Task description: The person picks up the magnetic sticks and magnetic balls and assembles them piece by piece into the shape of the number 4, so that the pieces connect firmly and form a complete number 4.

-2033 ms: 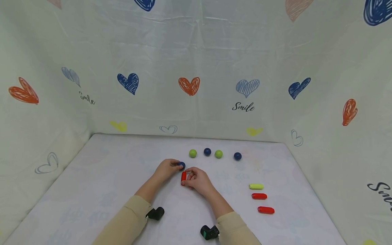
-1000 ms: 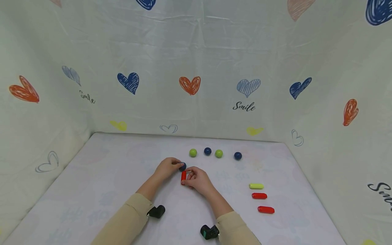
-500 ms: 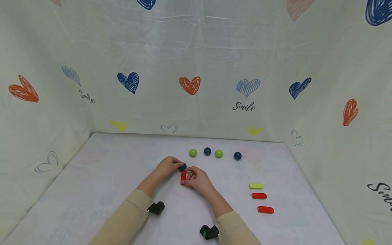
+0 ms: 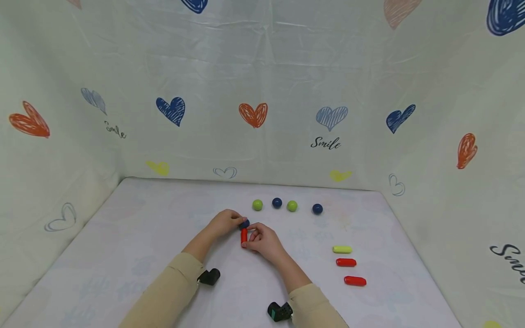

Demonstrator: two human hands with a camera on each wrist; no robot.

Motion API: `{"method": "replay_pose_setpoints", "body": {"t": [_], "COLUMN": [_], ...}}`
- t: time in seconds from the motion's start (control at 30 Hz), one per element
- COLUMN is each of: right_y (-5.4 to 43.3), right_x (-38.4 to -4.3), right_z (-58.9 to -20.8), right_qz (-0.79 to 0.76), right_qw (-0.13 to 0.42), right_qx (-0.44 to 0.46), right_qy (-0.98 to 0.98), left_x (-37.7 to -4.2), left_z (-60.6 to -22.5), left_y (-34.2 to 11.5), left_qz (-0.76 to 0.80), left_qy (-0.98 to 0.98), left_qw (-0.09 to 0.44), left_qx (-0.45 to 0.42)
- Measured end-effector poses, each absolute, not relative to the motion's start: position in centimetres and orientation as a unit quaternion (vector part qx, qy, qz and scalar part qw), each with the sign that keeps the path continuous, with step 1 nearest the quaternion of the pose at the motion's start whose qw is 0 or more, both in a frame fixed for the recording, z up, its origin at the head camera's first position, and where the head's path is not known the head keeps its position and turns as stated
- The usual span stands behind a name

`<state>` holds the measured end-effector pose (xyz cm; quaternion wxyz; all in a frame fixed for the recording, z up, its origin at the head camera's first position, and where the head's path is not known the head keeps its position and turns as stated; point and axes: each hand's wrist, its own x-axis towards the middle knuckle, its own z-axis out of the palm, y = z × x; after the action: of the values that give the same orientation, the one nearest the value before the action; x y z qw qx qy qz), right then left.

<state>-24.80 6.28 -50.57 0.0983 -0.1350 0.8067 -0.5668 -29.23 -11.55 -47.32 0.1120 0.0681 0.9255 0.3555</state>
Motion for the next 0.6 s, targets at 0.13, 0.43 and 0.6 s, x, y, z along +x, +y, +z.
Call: {"method": "replay_pose_setpoints", "body": {"t": [0.13,0.43,0.6], "right_y": [6.2,6.2,6.2], "right_x": [-24.7,-24.8,-24.8], "right_z": [-50.5,-50.5,-50.6], "right_qz": [-0.565,-0.561,-0.561], "right_qw": [0.098,0.097,0.096], "right_qx": [-0.136,-0.135,-0.135], "right_qy": [0.808,0.811,0.811], "left_x": [-29.1,-28.5,-28.1], "left_z": [-47.3,-47.4,-47.6], "left_y": [-11.6,-11.8,-12.1], "left_qz": [0.36,0.404,0.426], "left_qy": [0.924,0.908,0.898], "left_qw": [0.109,0.096,0.092], "left_qx": [0.066,0.058,0.066]}}
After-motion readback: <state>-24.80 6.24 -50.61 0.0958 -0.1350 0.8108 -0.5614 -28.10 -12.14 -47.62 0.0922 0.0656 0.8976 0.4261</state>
